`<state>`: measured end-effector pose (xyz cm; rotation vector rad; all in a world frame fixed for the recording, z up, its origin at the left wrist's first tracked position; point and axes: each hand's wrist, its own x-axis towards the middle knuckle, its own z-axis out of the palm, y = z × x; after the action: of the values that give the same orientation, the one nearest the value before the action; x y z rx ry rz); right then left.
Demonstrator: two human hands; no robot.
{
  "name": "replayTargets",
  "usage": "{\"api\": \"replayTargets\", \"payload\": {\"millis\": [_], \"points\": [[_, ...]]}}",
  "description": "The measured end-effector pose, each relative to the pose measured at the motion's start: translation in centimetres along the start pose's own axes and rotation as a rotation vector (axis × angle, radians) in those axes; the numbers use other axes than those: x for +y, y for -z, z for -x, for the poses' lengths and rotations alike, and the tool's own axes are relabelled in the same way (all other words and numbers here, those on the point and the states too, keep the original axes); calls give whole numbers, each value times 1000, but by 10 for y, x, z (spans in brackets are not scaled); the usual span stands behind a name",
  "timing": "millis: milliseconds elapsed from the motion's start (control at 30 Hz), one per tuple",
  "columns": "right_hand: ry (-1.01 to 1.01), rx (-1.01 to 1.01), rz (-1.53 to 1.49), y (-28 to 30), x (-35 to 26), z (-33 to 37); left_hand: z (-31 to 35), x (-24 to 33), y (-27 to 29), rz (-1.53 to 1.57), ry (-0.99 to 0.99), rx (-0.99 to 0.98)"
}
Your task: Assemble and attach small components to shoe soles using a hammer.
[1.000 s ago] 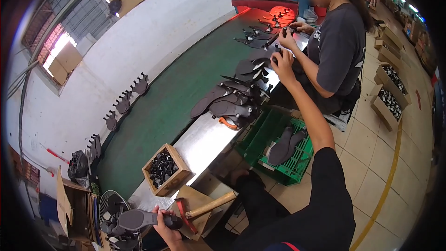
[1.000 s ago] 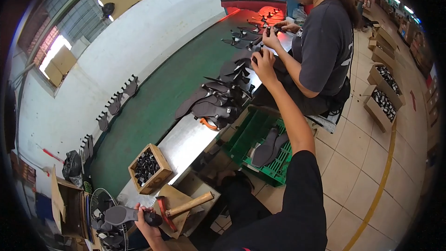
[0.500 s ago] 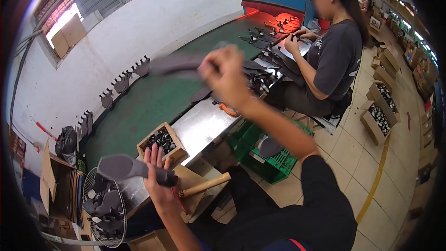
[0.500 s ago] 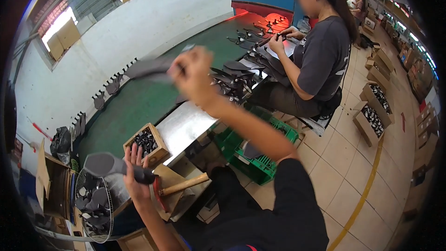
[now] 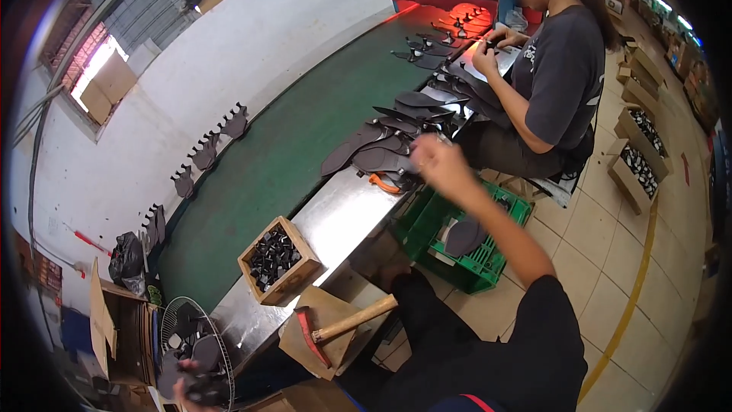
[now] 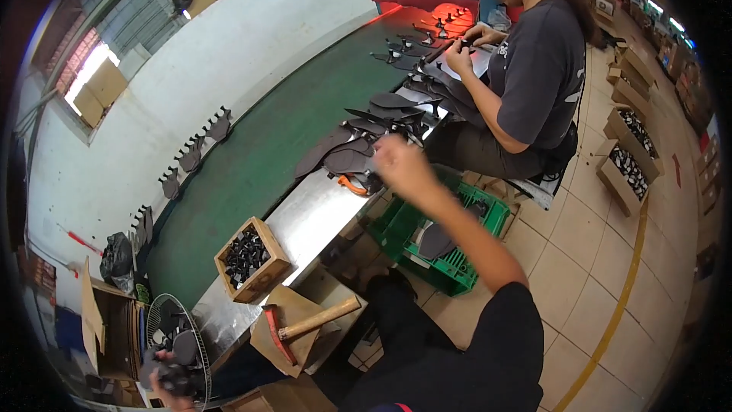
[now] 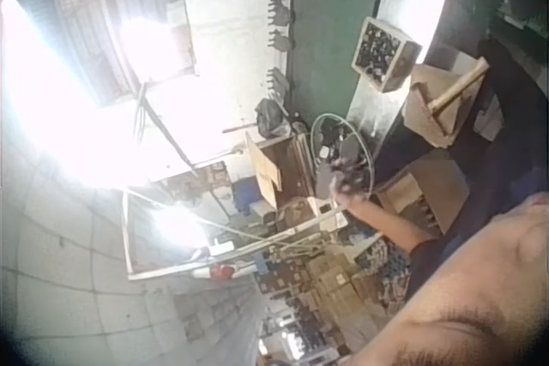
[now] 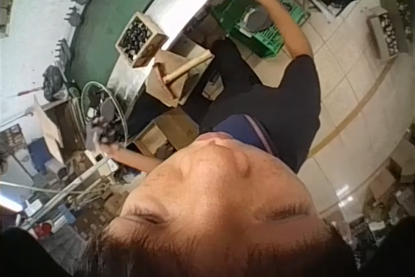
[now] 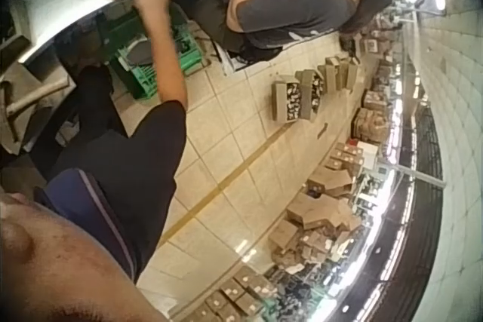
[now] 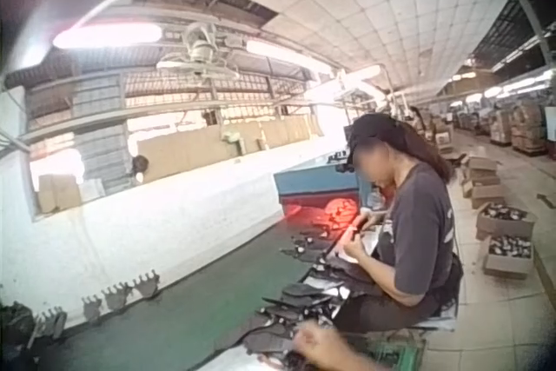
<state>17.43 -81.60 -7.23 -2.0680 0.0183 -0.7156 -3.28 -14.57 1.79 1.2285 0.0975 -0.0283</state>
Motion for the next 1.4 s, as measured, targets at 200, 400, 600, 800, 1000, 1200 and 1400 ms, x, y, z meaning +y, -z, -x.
{"api": "replayTargets", "payload": {"millis": [200,400,600,800,1000,1200,1400], "points": [[-30,222,427,48,235,-120,-4,70,115,-129,-418,240],[-432,-304,-249,32,214,-135,-38,60,123,-102,-100,600],[-45,-241,61,17,178,-127,-75,44,188,-789,221,768],[-273,-118,-395,18,191,-101,-91,38,204,-1348,316,927],[-339,308,-1025,24,205,-97,-79,38,121,-2044,442,845],[-316,454,-1167,31,194,-110,-87,58,72,-2269,290,1012],[-196,361,-1311,41,153,-114,-146,25,-16,-2218,-478,673]]}}
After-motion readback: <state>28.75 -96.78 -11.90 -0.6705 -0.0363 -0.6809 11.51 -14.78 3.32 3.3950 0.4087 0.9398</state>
